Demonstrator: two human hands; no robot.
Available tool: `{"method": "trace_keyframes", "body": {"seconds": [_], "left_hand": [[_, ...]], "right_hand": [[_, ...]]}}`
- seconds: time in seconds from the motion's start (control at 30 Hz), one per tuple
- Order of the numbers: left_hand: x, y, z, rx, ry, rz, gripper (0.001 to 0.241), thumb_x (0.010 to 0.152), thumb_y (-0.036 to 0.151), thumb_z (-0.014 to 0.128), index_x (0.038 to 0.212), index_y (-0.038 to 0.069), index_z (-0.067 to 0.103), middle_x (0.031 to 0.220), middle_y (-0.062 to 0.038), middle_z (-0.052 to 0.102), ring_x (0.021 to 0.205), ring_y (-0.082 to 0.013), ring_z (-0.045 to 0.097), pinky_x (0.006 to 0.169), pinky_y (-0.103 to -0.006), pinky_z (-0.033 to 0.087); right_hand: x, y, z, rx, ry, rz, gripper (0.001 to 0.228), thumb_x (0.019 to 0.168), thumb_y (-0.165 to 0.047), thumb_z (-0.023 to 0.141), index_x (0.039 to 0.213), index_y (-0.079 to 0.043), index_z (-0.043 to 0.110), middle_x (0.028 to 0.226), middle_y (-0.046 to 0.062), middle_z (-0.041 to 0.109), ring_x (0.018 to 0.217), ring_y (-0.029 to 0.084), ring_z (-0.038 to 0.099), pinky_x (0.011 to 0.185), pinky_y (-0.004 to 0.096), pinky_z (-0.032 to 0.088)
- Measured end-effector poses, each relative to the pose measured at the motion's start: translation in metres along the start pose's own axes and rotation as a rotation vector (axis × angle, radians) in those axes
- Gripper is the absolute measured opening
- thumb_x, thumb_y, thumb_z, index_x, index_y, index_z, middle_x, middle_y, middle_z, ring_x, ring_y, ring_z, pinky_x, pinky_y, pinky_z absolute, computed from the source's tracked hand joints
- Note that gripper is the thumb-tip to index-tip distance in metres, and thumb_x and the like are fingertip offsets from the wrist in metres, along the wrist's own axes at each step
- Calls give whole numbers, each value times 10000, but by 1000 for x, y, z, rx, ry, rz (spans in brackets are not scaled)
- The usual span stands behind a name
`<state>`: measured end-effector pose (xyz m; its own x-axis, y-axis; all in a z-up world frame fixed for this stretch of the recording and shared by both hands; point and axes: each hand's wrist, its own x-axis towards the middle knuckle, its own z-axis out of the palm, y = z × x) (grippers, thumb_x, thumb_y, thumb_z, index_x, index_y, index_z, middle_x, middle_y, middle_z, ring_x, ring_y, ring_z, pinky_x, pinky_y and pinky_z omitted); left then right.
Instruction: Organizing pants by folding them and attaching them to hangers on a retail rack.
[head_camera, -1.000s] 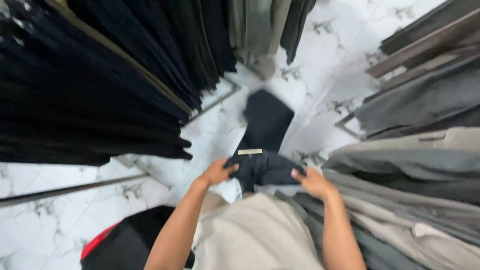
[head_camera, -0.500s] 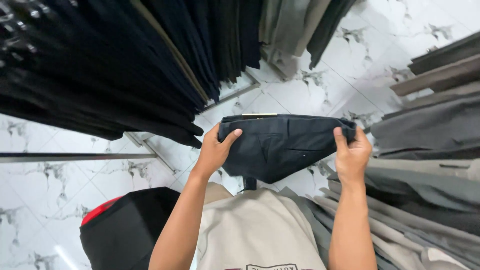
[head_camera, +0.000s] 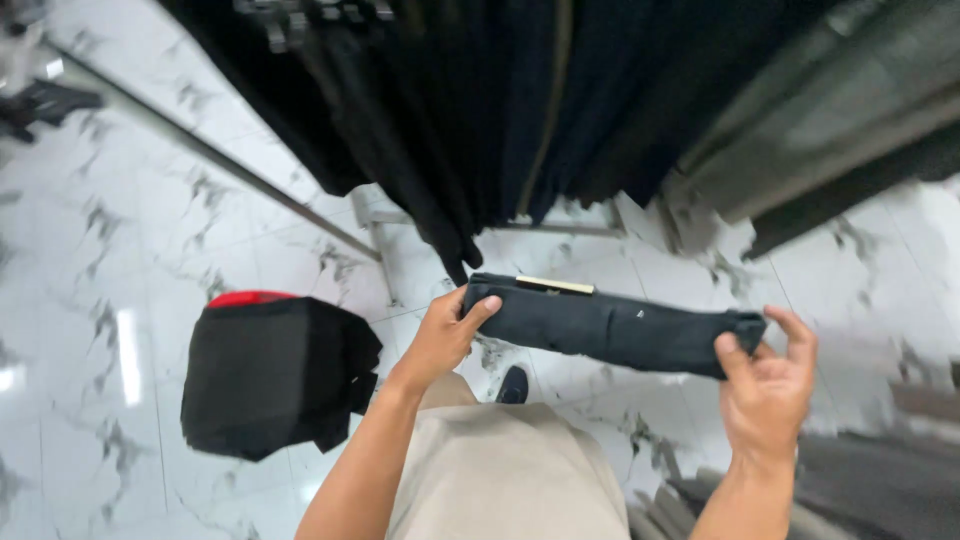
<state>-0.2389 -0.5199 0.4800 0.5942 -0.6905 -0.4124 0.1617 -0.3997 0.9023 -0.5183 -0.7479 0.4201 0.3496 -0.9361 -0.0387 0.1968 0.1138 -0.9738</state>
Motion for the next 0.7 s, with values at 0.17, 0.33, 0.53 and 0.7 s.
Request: {"method": "trace_keyframes", "body": {"seconds": [0.17,0.33,0.53,0.7], "left_hand": [[-25,-3,-39,12,228,28,337,963,443,606,940,108,635,823,33,534,775,-103,474,721,-261,405],[-35,-38,-66,-468,504,121,454,849,195,790,1097,142,413,844,-39,540,758,-124,561,683,-267,495],[-41,-54,-112,-365,715,304,264,863,113,794,892,129,532,912,-46,560,828,-151,538,721,-293,472],[-21,-47,-165,-303,673,76,190,851,143,789,1011,47,821,951,-35,748,941,-136,666,907,-253,532]], "right_hand": [[22,14,38,-51,-301,-9,449,866,-20,764,1178,-194,492,965,145,641,894,191,669,781,325,557],[46,35,89,31,-455,-41,522,778,-135,838,1238,-162,592,940,137,710,826,140,660,709,308,538],[49,34,169,105,-465,137,555,807,-277,837,1299,-218,587,927,19,633,842,132,621,729,377,578],[41,16,234,-75,-368,210,525,829,-140,786,1317,-134,594,907,68,566,869,166,572,772,337,517]]}}
